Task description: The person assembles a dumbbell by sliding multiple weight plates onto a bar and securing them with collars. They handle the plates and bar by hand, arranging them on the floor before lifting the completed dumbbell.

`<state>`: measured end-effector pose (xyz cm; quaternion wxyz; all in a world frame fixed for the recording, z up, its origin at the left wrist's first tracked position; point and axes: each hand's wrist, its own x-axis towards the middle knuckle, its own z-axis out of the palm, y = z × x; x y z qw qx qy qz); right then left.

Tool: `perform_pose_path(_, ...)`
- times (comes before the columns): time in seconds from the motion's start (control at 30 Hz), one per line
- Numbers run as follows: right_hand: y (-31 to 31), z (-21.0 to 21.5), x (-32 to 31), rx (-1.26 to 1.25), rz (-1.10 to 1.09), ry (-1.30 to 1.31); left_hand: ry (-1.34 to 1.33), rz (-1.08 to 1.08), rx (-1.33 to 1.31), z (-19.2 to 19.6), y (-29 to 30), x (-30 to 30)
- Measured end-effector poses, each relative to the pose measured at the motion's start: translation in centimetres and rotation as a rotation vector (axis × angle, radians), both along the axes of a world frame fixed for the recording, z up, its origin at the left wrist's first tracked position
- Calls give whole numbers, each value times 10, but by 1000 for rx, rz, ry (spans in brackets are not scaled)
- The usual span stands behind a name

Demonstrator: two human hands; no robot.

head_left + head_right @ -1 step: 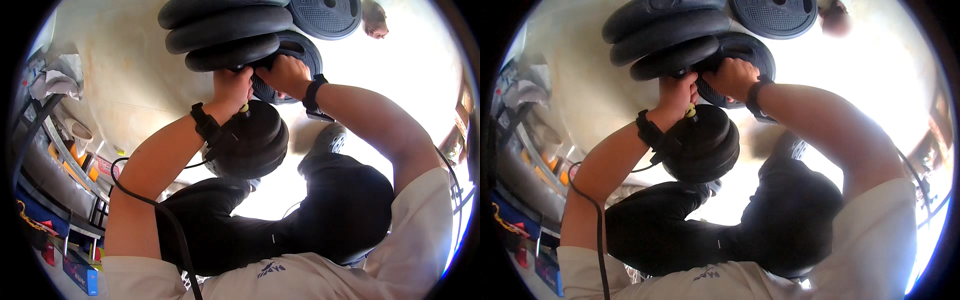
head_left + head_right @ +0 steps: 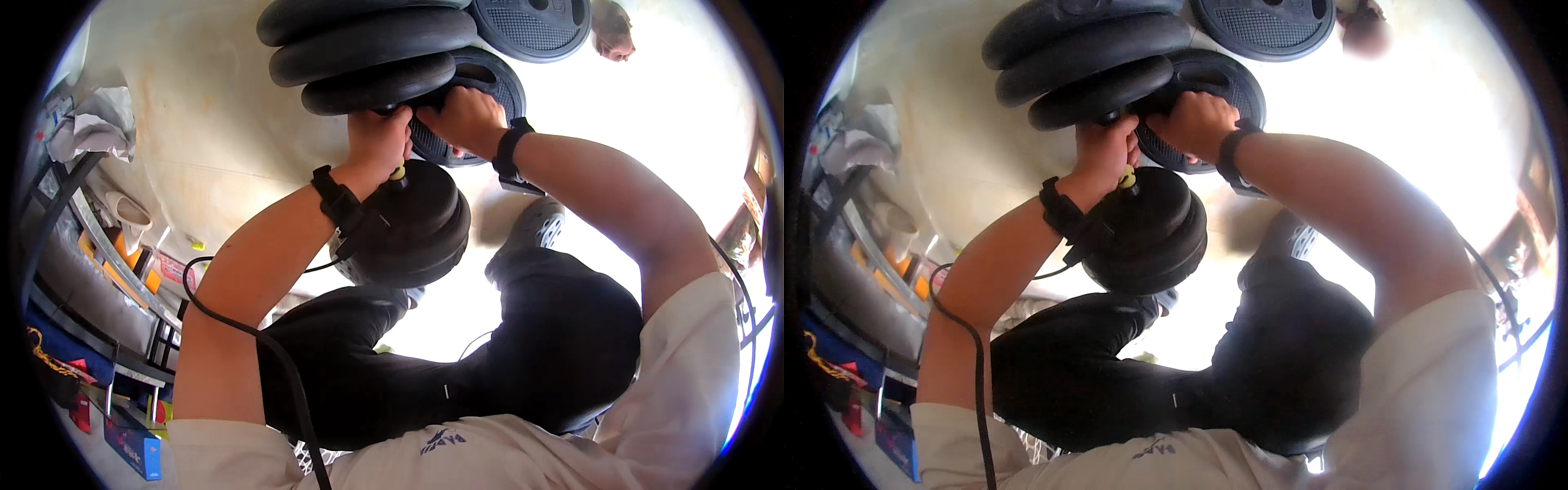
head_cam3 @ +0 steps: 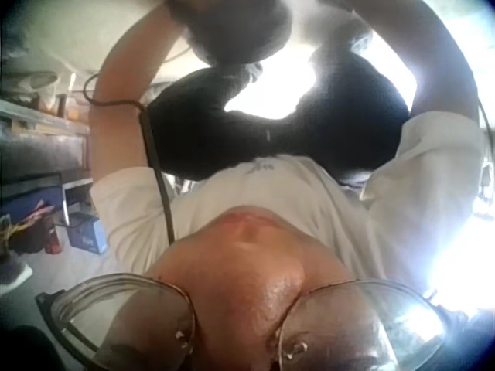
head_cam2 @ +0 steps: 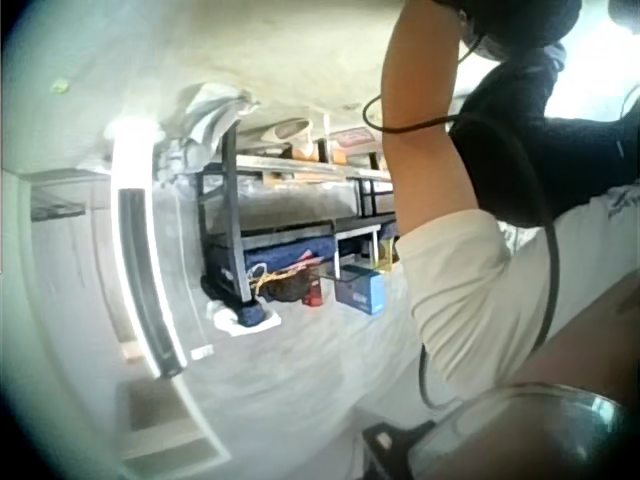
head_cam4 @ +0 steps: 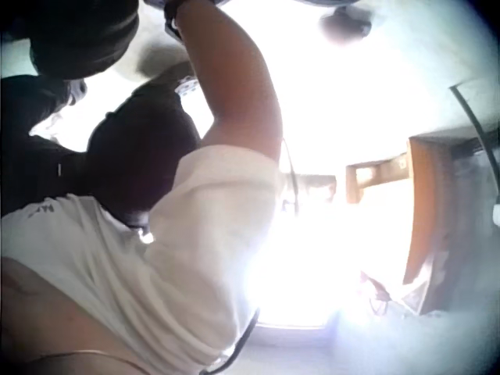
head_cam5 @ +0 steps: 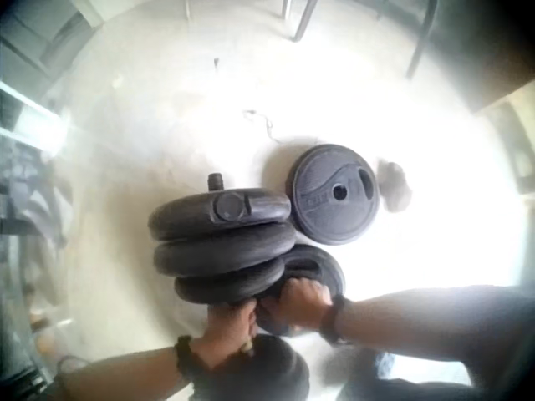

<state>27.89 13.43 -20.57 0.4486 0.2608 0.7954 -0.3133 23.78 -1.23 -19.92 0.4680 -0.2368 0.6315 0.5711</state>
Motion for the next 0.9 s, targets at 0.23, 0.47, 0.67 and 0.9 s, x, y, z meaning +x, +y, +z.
perform_pose_path(0.23, -4, -4, 4, 42, -28, 29, 365, -97, -23, -26, -10, 12)
perform_pose_path(0.47, -4, -2, 10, -5, -100, 54, 824, -241, -425, -39, -13, 13)
perform_pose_path(0.67, 8, -2, 60, -141, -402, 113, 521, -367, -342, -35, -26, 2)
perform_pose_path(0.9, -8, 12, 148, -86, -776, -190, -377, 8, 95, 5, -17, -12)
